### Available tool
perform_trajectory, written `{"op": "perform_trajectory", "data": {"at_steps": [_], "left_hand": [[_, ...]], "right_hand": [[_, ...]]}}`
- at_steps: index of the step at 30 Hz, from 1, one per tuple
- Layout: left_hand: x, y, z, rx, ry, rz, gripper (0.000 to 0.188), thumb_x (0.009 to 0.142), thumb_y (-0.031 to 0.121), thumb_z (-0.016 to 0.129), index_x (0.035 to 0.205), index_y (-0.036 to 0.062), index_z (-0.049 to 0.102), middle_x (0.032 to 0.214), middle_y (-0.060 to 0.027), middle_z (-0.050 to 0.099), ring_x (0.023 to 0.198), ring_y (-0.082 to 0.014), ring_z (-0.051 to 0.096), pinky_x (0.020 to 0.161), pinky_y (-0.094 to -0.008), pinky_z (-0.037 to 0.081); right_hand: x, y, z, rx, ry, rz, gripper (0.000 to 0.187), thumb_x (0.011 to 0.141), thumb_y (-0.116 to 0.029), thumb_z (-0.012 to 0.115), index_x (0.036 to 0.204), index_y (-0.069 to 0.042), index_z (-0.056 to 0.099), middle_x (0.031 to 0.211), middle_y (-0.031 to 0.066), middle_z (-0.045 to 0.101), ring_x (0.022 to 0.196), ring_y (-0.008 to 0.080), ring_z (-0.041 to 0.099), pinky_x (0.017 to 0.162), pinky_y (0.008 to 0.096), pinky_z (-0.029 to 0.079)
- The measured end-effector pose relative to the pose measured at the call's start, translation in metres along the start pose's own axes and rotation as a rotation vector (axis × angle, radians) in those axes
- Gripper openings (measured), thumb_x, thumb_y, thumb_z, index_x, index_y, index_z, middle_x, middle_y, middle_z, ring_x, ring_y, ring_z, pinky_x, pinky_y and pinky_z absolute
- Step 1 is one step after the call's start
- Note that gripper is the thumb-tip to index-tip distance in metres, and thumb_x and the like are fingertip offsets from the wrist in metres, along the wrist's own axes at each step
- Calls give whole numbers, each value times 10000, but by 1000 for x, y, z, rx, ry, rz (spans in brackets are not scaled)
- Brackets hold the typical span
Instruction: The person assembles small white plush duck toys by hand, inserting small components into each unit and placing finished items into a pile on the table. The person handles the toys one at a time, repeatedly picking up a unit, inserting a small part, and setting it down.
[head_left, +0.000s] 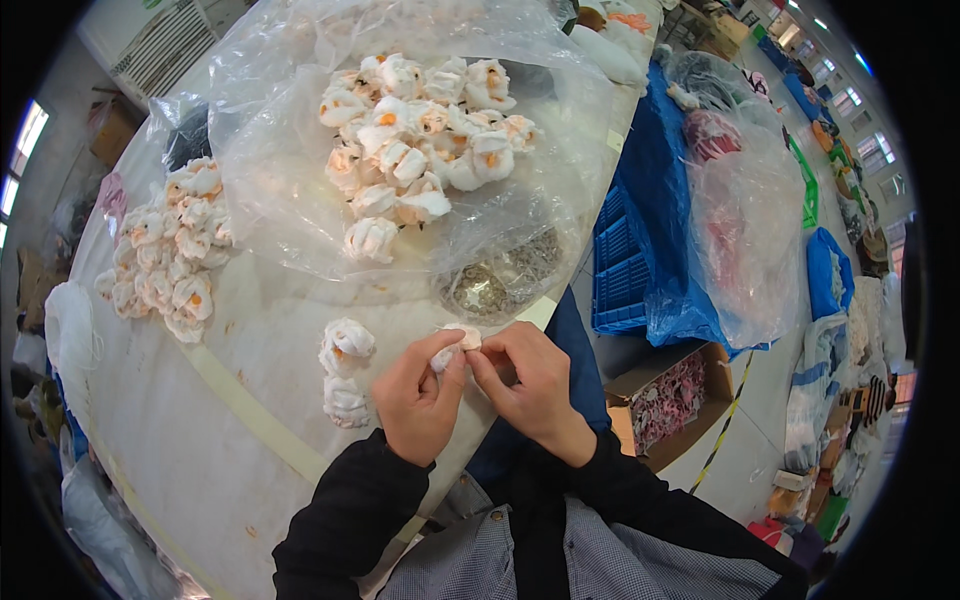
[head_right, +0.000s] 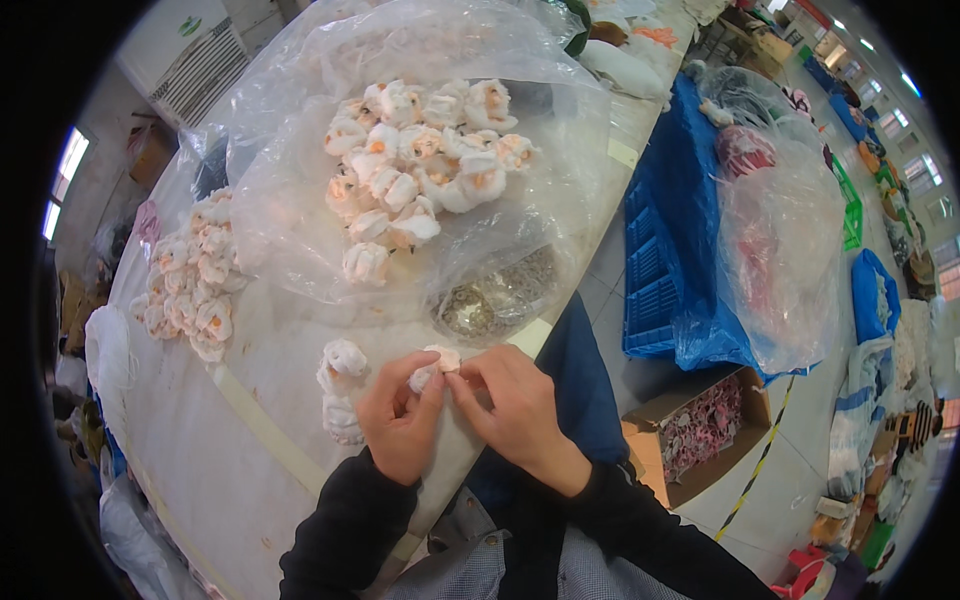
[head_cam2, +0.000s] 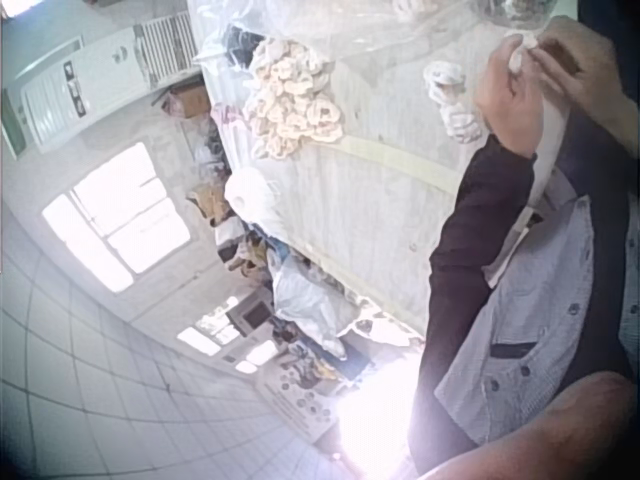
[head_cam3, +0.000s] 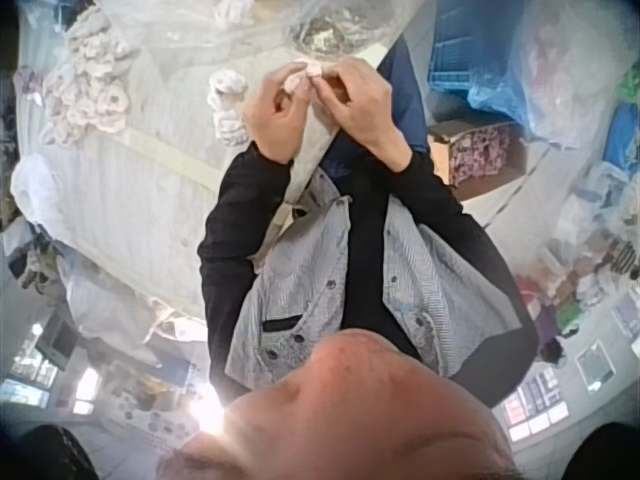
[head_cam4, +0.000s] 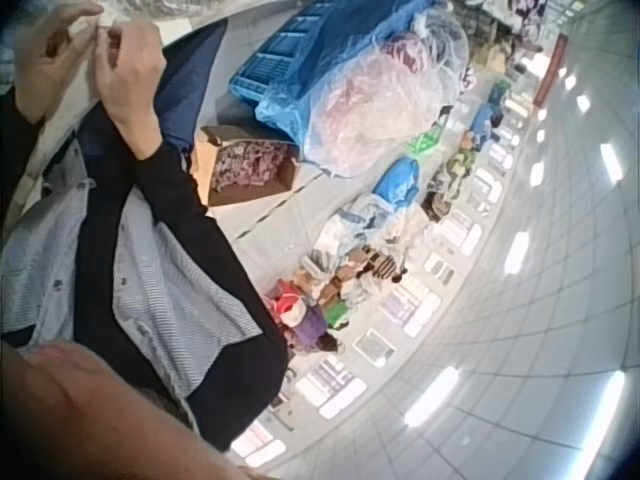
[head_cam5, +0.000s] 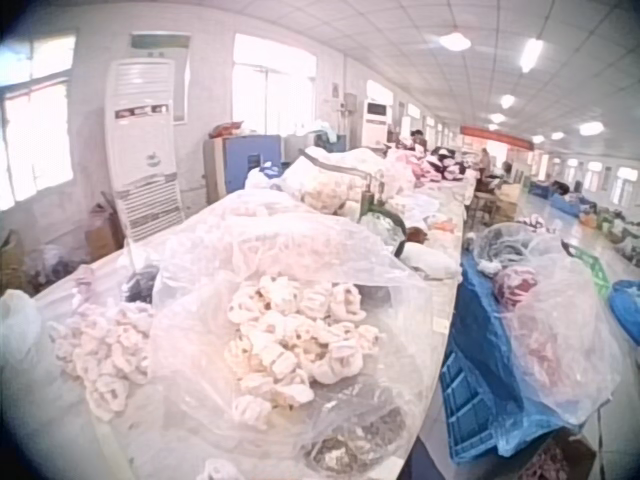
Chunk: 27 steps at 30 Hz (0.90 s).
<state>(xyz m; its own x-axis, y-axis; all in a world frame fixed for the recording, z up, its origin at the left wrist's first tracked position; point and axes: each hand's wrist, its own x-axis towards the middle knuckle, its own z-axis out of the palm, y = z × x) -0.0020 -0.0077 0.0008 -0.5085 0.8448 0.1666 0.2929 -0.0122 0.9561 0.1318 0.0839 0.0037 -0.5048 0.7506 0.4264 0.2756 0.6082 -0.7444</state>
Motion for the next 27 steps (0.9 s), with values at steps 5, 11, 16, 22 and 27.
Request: {"op": "perform_trajectory", "data": {"at_steps": [5,11,16,22,27], "left_hand": [[0,3,2,-131,28,-107,243,979,-9,687,1221,5,659,921,40,644,608,34,380,507,-184,264],[3,8,2,-348,8,-214,279,1003,-28,638,1280,-17,608,1039,-22,681,705,28,483,567,-160,337],[2,8,4,-407,20,-213,273,1003,-29,631,1275,-23,609,1095,-39,689,718,26,472,583,-163,344],[1,7,5,-414,15,-183,270,995,-33,635,1265,-26,618,1110,-36,703,664,44,408,539,-166,292],[1,14,1,-361,-25,-212,288,998,-51,610,1284,-23,601,1148,-39,671,773,41,487,596,-145,341]], "right_hand": [[2,-2,1,14,-31,5,135,869,-122,785,921,-54,681,813,85,645,734,278,647,635,371,514],[0,-2,0,-7,-40,49,127,861,-125,789,884,-61,682,789,70,644,696,267,637,607,355,501],[1,-4,0,16,-53,66,110,862,-115,780,859,-64,683,779,64,650,667,264,633,590,346,499],[2,-4,1,4,11,50,107,861,-120,778,878,-66,688,817,75,660,683,261,641,597,344,505],[2,-4,-3,26,-41,73,127,856,-136,784,893,-70,682,819,75,652,702,261,656,612,349,515]]}}
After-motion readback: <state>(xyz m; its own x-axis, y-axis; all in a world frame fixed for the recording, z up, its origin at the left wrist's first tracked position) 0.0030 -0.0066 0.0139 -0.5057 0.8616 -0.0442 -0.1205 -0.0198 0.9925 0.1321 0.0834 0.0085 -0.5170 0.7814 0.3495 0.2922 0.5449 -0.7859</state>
